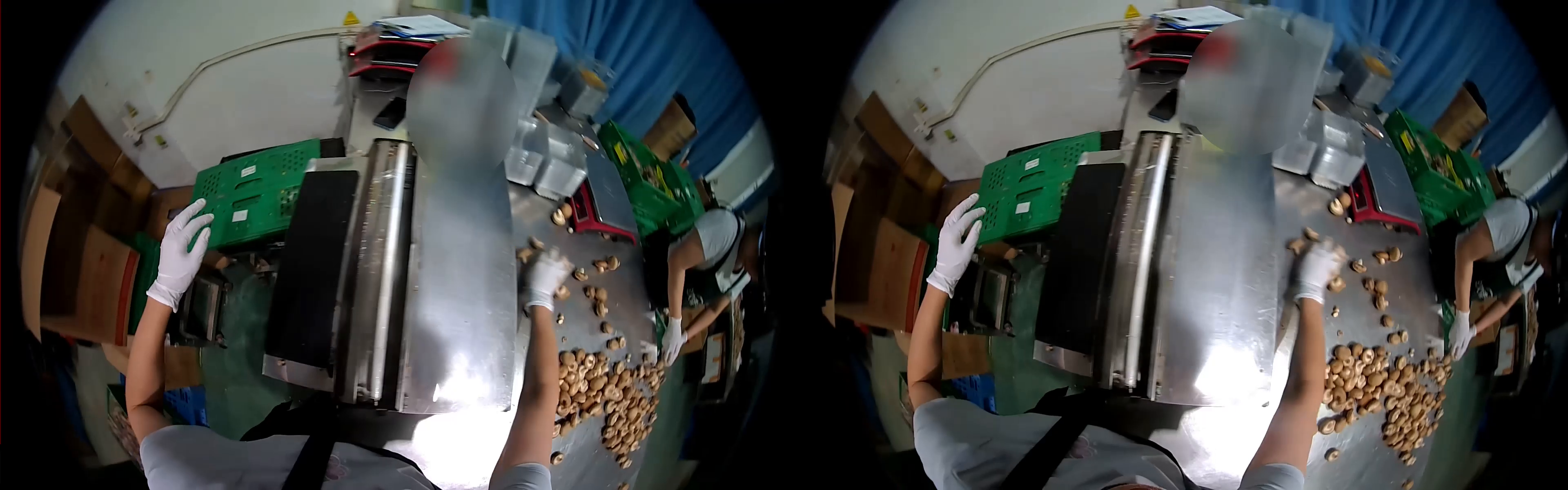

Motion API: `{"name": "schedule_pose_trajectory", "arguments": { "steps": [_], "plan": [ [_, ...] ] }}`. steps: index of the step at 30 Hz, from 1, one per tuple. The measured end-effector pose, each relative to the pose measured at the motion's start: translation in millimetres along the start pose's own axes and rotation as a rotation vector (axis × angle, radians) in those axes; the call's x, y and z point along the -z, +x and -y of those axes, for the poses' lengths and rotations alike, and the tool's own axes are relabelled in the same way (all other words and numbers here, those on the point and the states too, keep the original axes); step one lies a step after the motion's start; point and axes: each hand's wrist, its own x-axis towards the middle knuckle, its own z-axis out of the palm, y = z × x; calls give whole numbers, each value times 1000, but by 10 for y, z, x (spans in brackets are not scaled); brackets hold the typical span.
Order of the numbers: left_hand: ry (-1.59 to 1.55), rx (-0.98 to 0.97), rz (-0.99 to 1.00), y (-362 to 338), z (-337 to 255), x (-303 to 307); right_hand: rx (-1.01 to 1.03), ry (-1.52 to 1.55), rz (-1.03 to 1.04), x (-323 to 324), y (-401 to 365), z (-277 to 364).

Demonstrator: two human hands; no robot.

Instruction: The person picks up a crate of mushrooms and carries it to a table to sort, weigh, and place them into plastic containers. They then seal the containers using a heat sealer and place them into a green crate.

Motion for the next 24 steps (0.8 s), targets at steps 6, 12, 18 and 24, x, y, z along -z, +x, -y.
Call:
{"name": "schedule_pose_trajectory", "arguments": {
  "steps": [6,12,18,24],
  "plan": [
    [-255,392,-80,-623,681,112,545,302,-8,788,-512,137],
    [-298,437,-38,-1333,932,311,189,-229,27,519,-1222,-525],
    [-552,609,-24,-1581,1313,-111,37,-9,-14,1495,-1833,-668],
    [-989,392,314,-568,1044,-1149,-490,376,138,2446,-2800,-356]
  ]
}}
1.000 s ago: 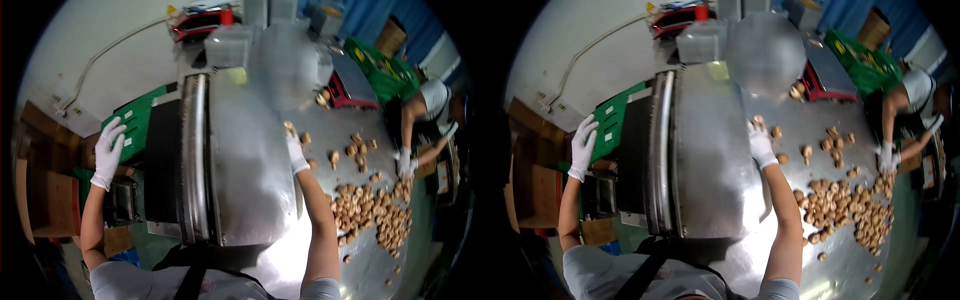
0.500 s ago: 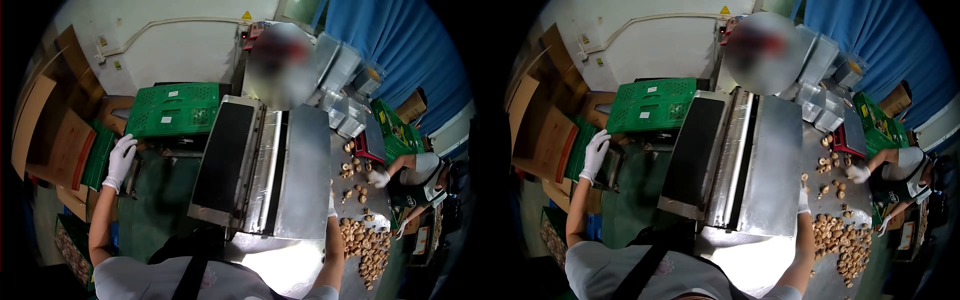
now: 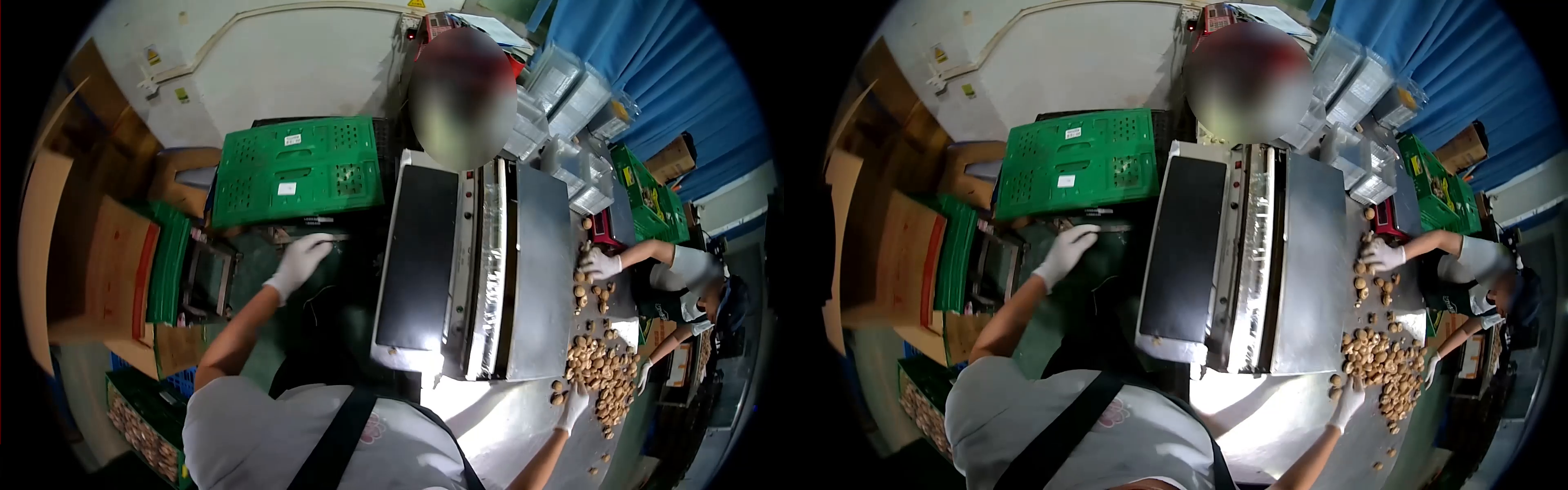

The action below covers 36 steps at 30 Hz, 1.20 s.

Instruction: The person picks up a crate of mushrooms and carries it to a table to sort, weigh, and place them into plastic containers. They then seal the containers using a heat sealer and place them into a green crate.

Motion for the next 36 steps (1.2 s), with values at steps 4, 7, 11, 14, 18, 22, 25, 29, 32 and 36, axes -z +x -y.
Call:
{"name": "schedule_pose_trajectory", "arguments": {
  "steps": [4,7,11,14,18,22,25,29,32,36],
  "plan": [
    [-202,60,167,1066,292,-490,-109,-34,-266,-179,-702,-263],
    [-281,116,158,1525,323,-673,-304,1,-243,-400,-1373,-164],
    [-255,11,91,2037,219,-650,-483,60,-187,-678,-1984,572],
    [-209,-48,94,2386,71,-592,-581,21,-203,-740,-2333,842],
    [-57,-180,222,2875,-77,-724,-738,26,-156,-792,-2742,544],
    [7,-225,415,3241,-204,-1081,-902,67,-156,-858,-2865,1036],
    [157,-276,514,3437,-354,-1334,-920,142,-190,-923,-2965,1070],
    [388,-330,655,3661,-426,-1722,-1017,235,-233,-1035,-3064,1056],
    [476,-390,781,3774,-427,-2045,-1117,179,-144,-1044,-3096,1210],
    [784,-665,837,3894,-282,-2480,-1154,136,-187,-1065,-3149,1389]
  ]
}}
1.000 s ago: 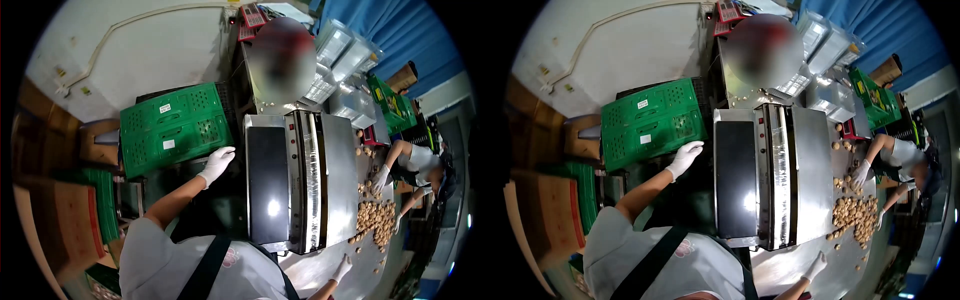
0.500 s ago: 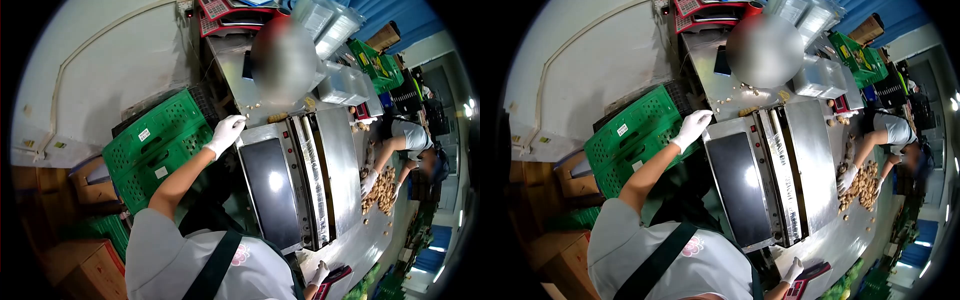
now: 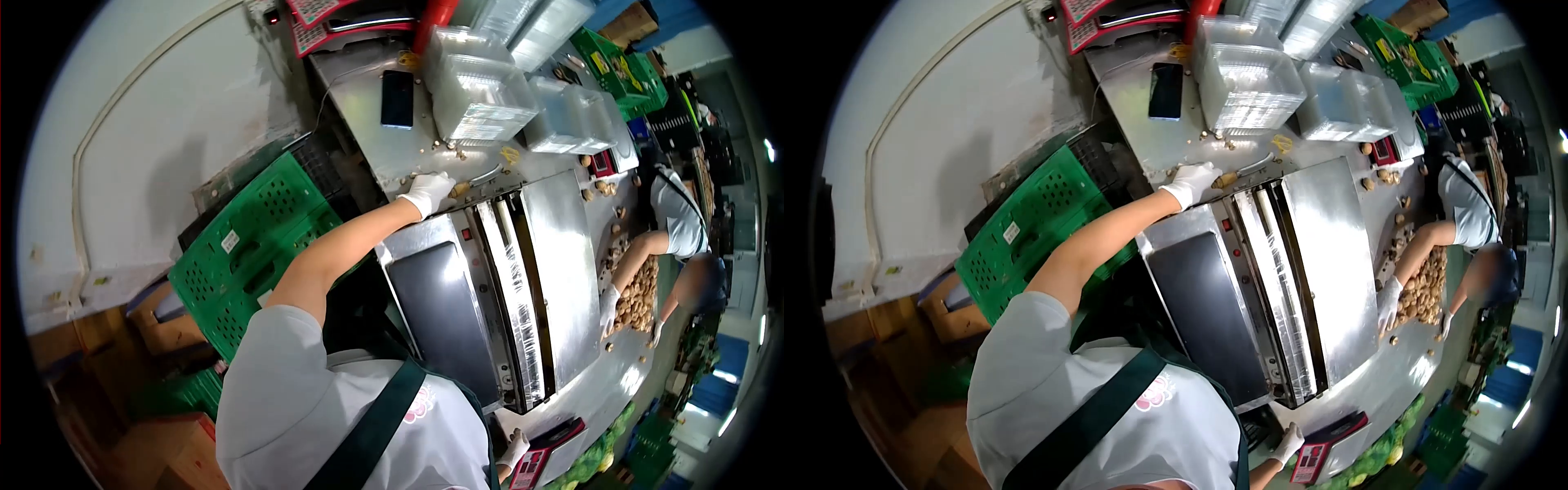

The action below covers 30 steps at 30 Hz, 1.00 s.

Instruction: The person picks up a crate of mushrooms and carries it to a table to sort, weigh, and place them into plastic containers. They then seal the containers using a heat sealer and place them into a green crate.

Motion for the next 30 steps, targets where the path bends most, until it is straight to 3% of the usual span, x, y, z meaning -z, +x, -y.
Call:
{"name": "schedule_pose_trajectory", "arguments": {
  "steps": [4,5,6,8,11,13,16,18,23,26,28,30],
  "plan": [
    [-208,23,38,95,80,-10,74,-40,-40,-58,-133,-285],
    [-271,9,-30,68,151,-19,167,-44,-151,-145,-156,-390],
    [-269,-11,-17,25,202,-17,139,-28,-110,-119,-200,-499],
    [-429,-5,-94,-139,184,194,-45,-81,-81,-189,-841,236],
    [-536,-18,-167,-244,160,294,-12,-60,-153,-218,-935,28],
    [-518,-56,-199,-314,112,401,-85,-42,-167,-256,-1158,289],
    [-479,-115,-277,-372,33,539,78,-14,-231,-281,-993,-218],
    [-415,-194,-415,-378,5,585,68,15,-232,-339,-1073,-68],
    [-413,-283,-427,-381,-55,715,84,76,-188,-446,-1249,335],
    [-340,-280,-493,-344,-74,677,92,127,-162,-465,-1271,395],
    [-366,-174,-498,-320,-46,597,142,151,-219,-489,-1147,193],
    [-294,-219,-578,-216,41,464,148,155,-258,-481,-1177,262]
  ]
}}
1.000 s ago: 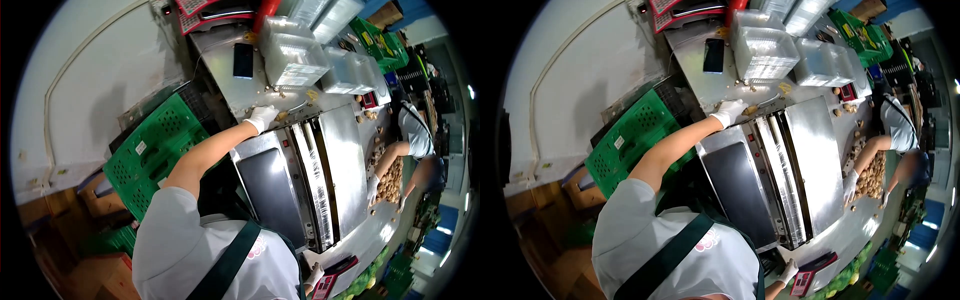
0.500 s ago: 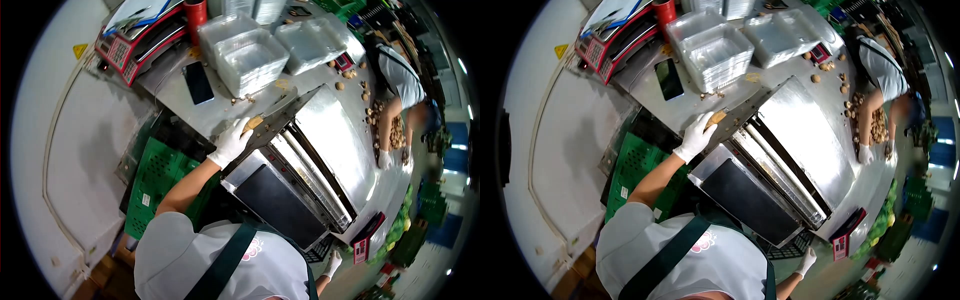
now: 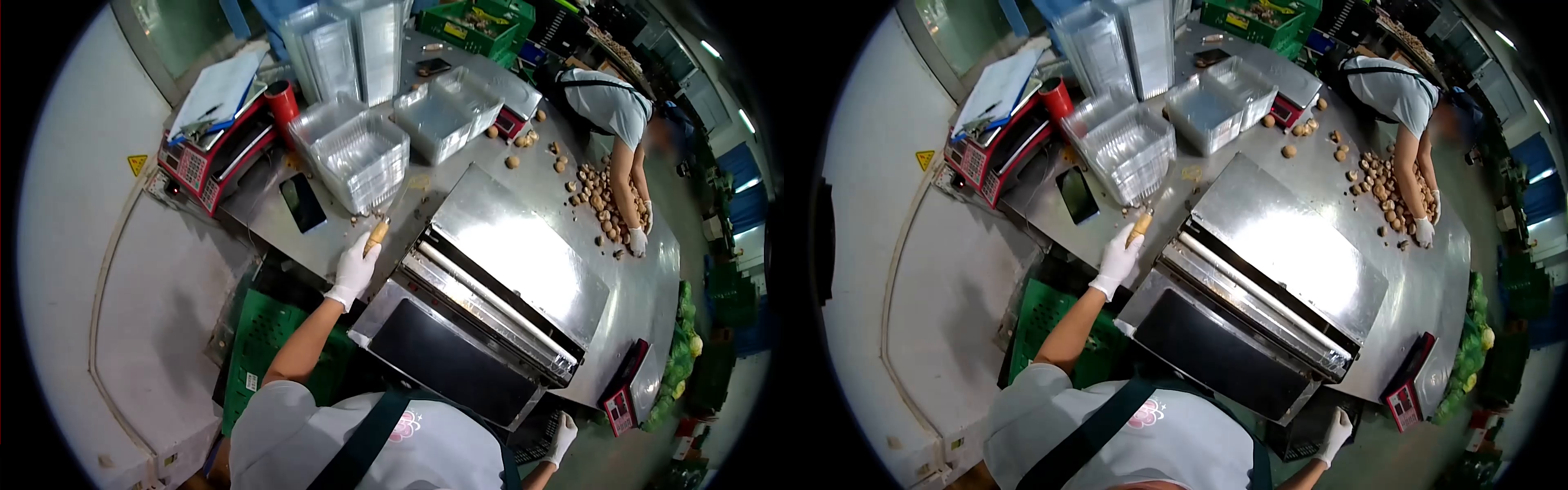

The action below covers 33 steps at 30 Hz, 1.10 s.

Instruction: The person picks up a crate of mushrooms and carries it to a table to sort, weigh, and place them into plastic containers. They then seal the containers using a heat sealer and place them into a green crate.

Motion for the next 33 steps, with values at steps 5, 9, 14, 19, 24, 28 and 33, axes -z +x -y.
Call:
{"name": "schedule_pose_trajectory", "arguments": {
  "steps": [5,9,14,19,24,28,33],
  "plan": [
    [-854,1093,579,116,99,-30,32,41,-62,0,-33,131],
    [-1135,1252,592,199,253,-117,-46,138,-77,-22,43,74],
    [-1206,955,493,369,-263,199,-7,189,-175,99,-312,1512],
    [-981,364,382,318,-840,492,154,269,-179,-88,-469,2356],
    [-780,57,497,-2,-1480,614,421,593,459,-800,-755,2845],
    [-597,-247,618,-373,-1748,567,123,1133,769,-1438,-846,2788],
    [-609,-200,387,-404,-1388,556,61,901,346,-1217,-745,2709]
  ]
}}
